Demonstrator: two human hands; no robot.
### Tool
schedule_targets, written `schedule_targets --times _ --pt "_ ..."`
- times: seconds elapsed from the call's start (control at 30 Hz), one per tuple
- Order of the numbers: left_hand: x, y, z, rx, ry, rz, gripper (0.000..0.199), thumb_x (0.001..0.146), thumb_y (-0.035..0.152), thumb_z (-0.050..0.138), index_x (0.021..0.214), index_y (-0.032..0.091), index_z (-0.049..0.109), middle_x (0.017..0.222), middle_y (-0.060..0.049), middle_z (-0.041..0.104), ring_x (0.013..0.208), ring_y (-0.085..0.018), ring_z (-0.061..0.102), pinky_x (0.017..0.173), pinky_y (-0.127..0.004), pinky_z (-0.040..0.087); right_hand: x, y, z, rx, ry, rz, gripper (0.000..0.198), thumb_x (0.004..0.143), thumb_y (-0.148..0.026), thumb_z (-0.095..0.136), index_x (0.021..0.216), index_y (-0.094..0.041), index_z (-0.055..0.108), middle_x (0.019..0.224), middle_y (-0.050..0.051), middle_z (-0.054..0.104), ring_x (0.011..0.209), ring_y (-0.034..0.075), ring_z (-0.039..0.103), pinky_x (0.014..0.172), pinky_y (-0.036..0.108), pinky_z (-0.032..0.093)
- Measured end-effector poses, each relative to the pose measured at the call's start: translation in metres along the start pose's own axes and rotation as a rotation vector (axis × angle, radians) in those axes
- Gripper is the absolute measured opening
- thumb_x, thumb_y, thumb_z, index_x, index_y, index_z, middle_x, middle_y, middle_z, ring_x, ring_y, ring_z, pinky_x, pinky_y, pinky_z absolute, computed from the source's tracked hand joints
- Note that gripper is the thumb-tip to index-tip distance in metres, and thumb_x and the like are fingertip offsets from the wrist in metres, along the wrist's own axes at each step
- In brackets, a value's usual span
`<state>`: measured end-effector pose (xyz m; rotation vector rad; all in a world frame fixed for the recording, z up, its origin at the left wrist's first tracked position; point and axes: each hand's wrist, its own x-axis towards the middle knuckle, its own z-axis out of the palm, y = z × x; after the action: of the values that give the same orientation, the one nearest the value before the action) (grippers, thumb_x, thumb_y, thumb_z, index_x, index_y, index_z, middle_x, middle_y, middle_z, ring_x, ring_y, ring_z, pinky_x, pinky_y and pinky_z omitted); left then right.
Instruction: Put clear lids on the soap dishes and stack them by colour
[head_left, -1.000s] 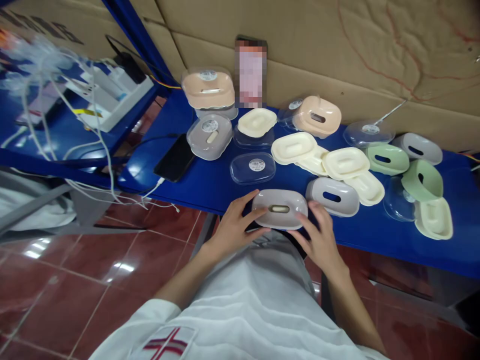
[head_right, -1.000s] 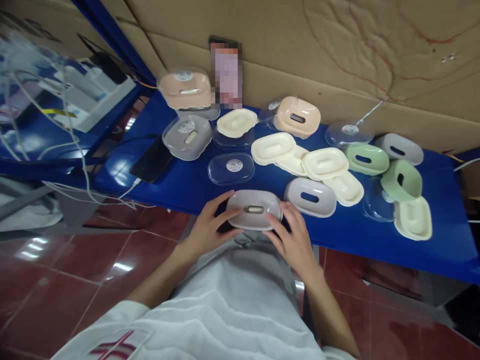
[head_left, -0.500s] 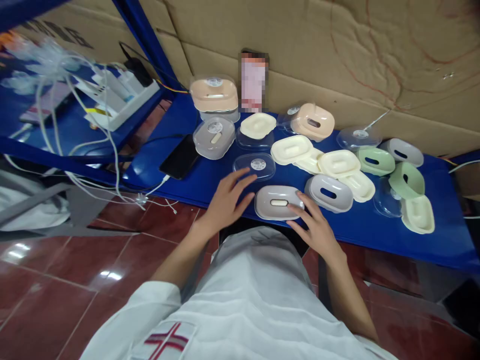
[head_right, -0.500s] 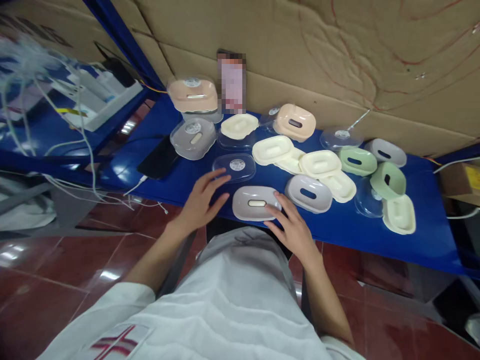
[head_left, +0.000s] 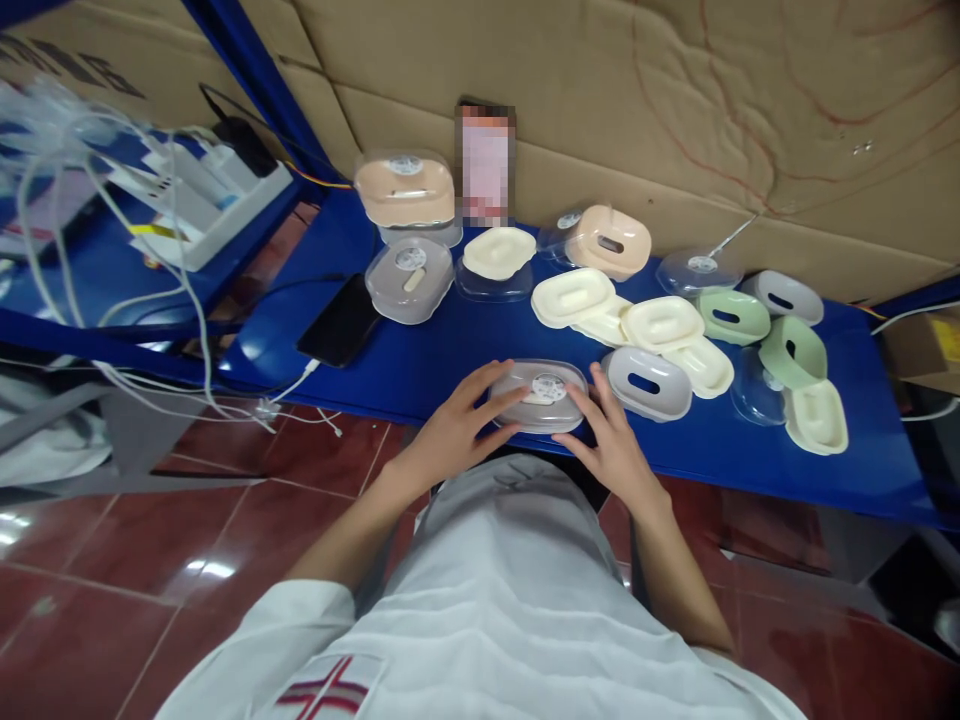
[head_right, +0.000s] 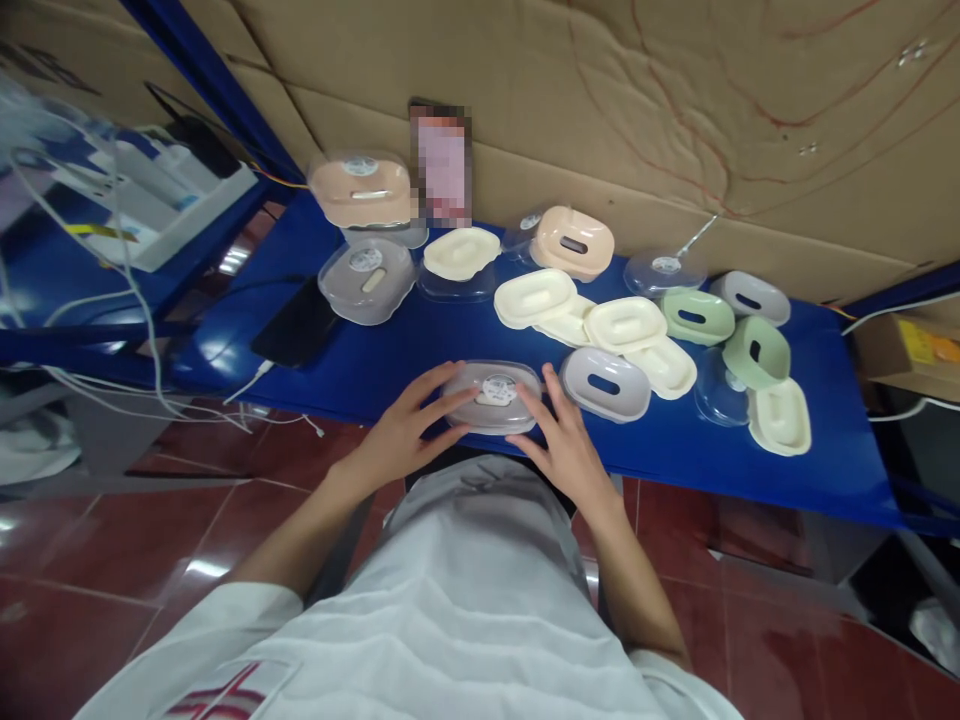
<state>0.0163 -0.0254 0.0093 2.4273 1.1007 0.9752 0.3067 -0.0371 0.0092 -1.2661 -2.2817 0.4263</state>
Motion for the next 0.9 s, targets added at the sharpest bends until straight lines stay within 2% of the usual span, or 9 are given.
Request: schedule_targets --times 0.13,0.3,0.47,0.6,0.7,0.8,0.9 --pt "0.002 -0.005 0.007 -0.038 0.014 -0.003 0.060 0.099 0.029 0.076 0.155 0.032 0.054 0.167 -0.016 0.047 0.157 -0.034 0.046 0.123 -0.059 0.049 -0.002 -0.001 0.001 -0.015 0.037 -0.018 0.086 0.104 -0.034 0.069 0.173 -0.045 0.019 0.180 0.005 0.026 0.160 0.034 0.041 0.130 0.056 0.043" --pt "0.000 -0.009 0.012 -0.037 0.034 0.016 0.061 0.098 0.029 0.077 0.155 0.031 0.054 0.171 -0.019 0.042 0.158 -0.033 0.045 0.121 -0.058 0.051 -0.007 -0.001 0.007 -0.065 0.085 -0.032 0.088 0.103 -0.032 0.070 0.173 -0.046 0.019 0.180 0.002 0.026 0.156 0.033 0.047 0.128 0.051 0.047" --pt "-0.005 -0.011 0.017 0.021 0.078 0.074 0.066 0.094 0.027 0.081 0.154 0.031 0.055 0.170 -0.018 0.044 0.159 -0.034 0.045 0.121 -0.058 0.051 -0.009 -0.001 0.009 -0.068 0.111 -0.049 0.084 0.105 -0.031 0.068 0.173 -0.045 0.021 0.179 0.001 0.027 0.155 0.031 0.048 0.127 0.048 0.049" --pt "-0.003 -0.006 0.017 -0.031 0.008 -0.088 0.058 0.093 0.033 0.083 0.148 0.029 0.062 0.174 -0.017 0.038 0.157 -0.034 0.047 0.121 -0.056 0.052 -0.007 -0.001 0.008 -0.039 0.086 -0.021 0.082 0.106 -0.032 0.066 0.173 -0.044 0.021 0.179 0.003 0.029 0.157 0.032 0.046 0.125 0.048 0.051" --pt "0.000 -0.002 0.012 -0.047 0.005 -0.149 0.050 0.095 0.036 0.080 0.143 0.029 0.066 0.170 -0.016 0.042 0.153 -0.033 0.052 0.119 -0.053 0.054 -0.007 0.000 0.008 -0.027 0.078 -0.002 0.085 0.107 -0.034 0.064 0.175 -0.040 0.012 0.180 0.007 0.027 0.159 0.033 0.041 0.124 0.052 0.051" --pt "0.004 -0.008 -0.004 0.010 0.122 -0.139 0.049 0.096 0.039 0.080 0.141 0.029 0.066 0.165 -0.016 0.047 0.152 -0.033 0.051 0.121 -0.053 0.051 -0.007 0.001 0.010 -0.018 0.114 0.016 0.089 0.108 -0.036 0.062 0.176 -0.035 0.006 0.180 0.012 0.025 0.161 0.035 0.038 0.126 0.056 0.047" --pt "0.012 -0.029 -0.031 0.167 0.366 -0.199 0.049 0.094 0.043 0.081 0.138 0.027 0.067 0.159 -0.016 0.050 0.150 -0.035 0.052 0.123 -0.056 0.046 -0.007 0.002 0.011 -0.008 0.105 0.036 0.081 0.109 -0.036 0.060 0.175 -0.034 0.014 0.178 0.012 0.031 0.160 0.033 0.041 0.126 0.055 0.048"
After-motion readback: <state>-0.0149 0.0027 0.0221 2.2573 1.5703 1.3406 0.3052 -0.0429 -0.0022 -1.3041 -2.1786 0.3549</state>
